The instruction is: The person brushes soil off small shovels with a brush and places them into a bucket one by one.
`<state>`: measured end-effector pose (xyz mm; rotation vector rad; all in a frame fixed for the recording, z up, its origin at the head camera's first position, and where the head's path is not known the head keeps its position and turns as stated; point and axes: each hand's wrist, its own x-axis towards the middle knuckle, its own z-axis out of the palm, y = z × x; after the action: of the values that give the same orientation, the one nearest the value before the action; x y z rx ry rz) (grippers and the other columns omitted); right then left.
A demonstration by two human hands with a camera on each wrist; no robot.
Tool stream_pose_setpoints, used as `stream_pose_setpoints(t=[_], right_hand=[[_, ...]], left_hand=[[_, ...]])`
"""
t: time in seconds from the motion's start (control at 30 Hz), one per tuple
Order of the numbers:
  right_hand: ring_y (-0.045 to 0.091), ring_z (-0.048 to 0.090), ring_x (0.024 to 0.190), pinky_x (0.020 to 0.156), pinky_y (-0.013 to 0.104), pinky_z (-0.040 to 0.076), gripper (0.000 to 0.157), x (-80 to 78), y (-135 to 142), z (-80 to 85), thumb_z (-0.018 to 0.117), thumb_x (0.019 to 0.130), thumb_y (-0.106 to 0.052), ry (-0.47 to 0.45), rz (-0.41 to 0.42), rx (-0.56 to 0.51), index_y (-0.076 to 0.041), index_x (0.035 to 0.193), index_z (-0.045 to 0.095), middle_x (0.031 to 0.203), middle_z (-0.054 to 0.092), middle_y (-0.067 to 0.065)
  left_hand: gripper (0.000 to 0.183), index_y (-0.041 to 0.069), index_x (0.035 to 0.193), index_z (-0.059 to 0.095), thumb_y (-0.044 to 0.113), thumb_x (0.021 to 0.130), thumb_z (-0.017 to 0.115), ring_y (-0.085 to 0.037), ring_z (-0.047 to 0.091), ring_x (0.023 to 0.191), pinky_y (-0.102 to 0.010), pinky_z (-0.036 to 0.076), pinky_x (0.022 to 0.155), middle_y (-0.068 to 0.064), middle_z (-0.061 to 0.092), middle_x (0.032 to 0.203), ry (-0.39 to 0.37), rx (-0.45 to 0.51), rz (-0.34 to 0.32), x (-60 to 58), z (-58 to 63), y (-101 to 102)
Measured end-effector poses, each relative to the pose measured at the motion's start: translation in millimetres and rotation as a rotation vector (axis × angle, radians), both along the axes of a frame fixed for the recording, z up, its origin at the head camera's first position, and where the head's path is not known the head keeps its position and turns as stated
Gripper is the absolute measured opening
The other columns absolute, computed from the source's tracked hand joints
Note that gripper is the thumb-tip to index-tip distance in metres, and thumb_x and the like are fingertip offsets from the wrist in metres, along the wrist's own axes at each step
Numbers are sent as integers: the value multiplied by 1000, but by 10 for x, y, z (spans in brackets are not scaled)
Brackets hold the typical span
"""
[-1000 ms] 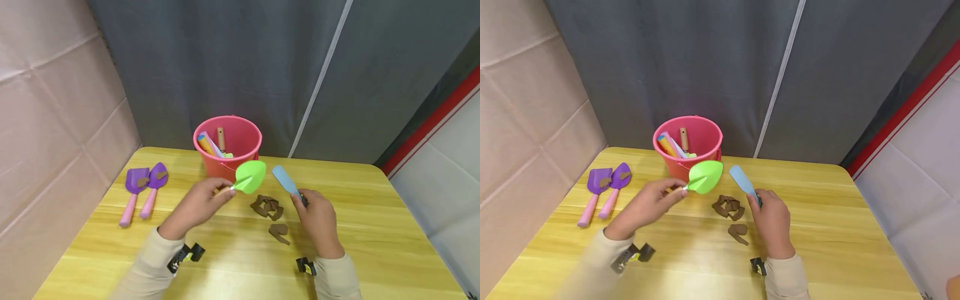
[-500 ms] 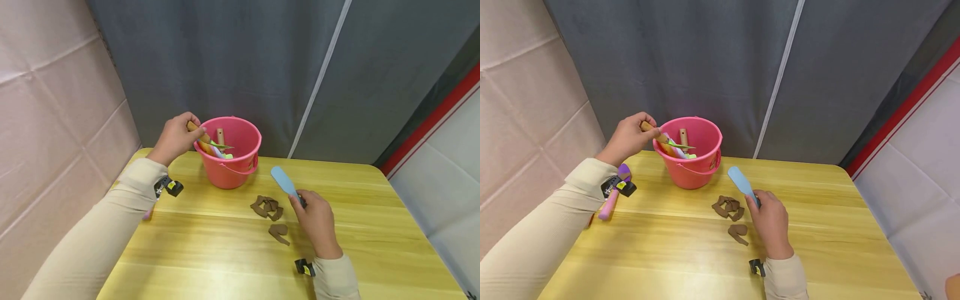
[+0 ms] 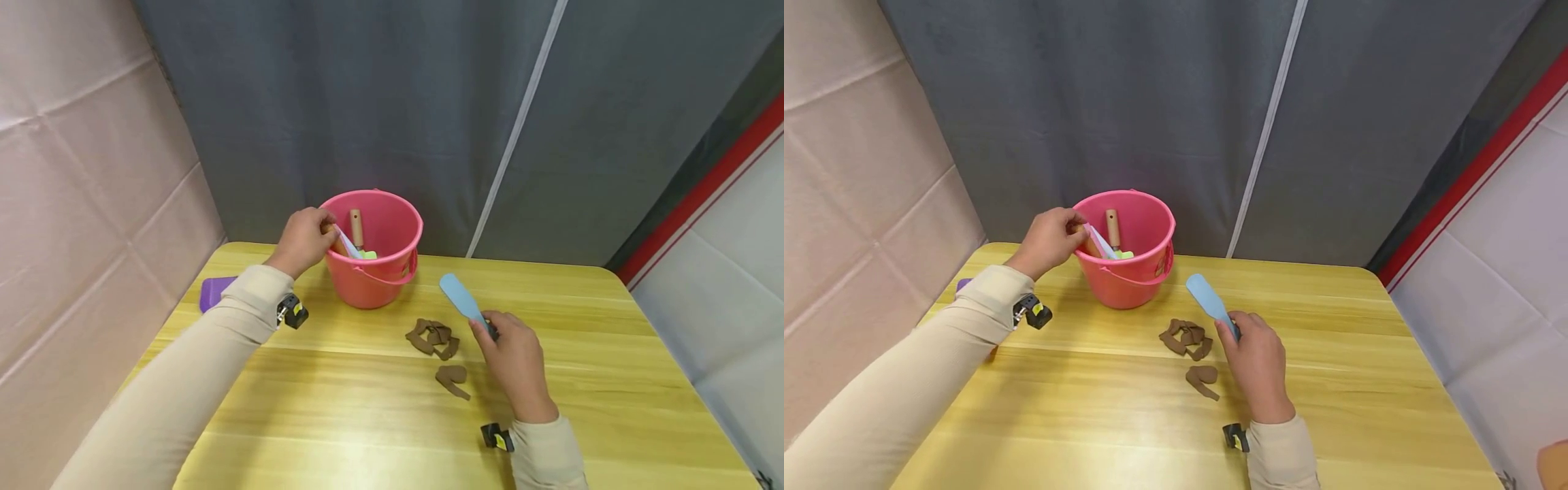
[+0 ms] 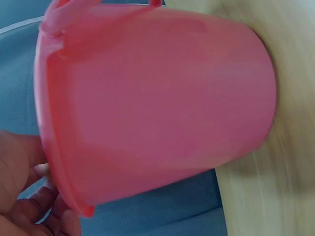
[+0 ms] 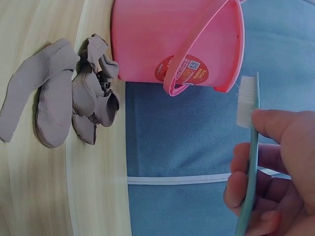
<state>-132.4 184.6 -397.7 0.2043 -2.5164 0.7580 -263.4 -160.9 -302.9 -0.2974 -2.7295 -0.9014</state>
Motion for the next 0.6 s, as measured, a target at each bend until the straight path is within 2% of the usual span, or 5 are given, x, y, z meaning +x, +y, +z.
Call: stream_pose_setpoints(t=[0.23, 0.3, 0.4, 0.5, 0.6], right_hand=[[14, 42, 53, 47, 30, 34, 21, -9, -9, 12, 73, 92, -22, -5, 9, 2, -3, 100, 74, 71, 57, 5], [14, 42, 53, 47, 30, 34, 20, -13, -9, 17, 73, 92, -22, 6, 13, 4, -3, 100, 74, 71, 57, 4], [14, 41, 52, 47, 30, 34, 20, -15, -5, 19, 74, 92, -21, 7, 19, 3, -3, 100, 74, 71, 57, 4], [14, 42, 53, 48, 30, 34, 19, -12, 0, 19, 73, 92, -22, -10, 25, -1, -4, 99, 74, 71, 57, 3], [14, 42, 53, 48, 30, 34, 19, -12, 3, 11, 73, 92, -22, -30, 30, -3, -5, 98, 74, 70, 56, 2]], left_hand=[[18, -1, 102, 68, 13, 95, 59, -29, 53, 87, -40, 47, 74, -15, 59, 96, 81, 44, 90, 41, -116, -301], [18, 0, 93, 66, 15, 94, 56, -27, 53, 79, -39, 45, 68, -13, 58, 87, 48, 29, 131, 88, -181, -473], [25, 5, 73, 58, 19, 93, 54, -23, 50, 64, -35, 41, 59, -7, 54, 70, -147, -92, 155, 215, -316, -742], [35, 6, 63, 54, 23, 93, 48, -22, 52, 56, -36, 43, 57, -6, 53, 58, -365, -273, 116, 369, -472, -942], [33, -1, 81, 67, 22, 92, 46, -25, 60, 60, -40, 48, 62, -7, 58, 54, -490, -370, 101, 502, -613, -1035]])
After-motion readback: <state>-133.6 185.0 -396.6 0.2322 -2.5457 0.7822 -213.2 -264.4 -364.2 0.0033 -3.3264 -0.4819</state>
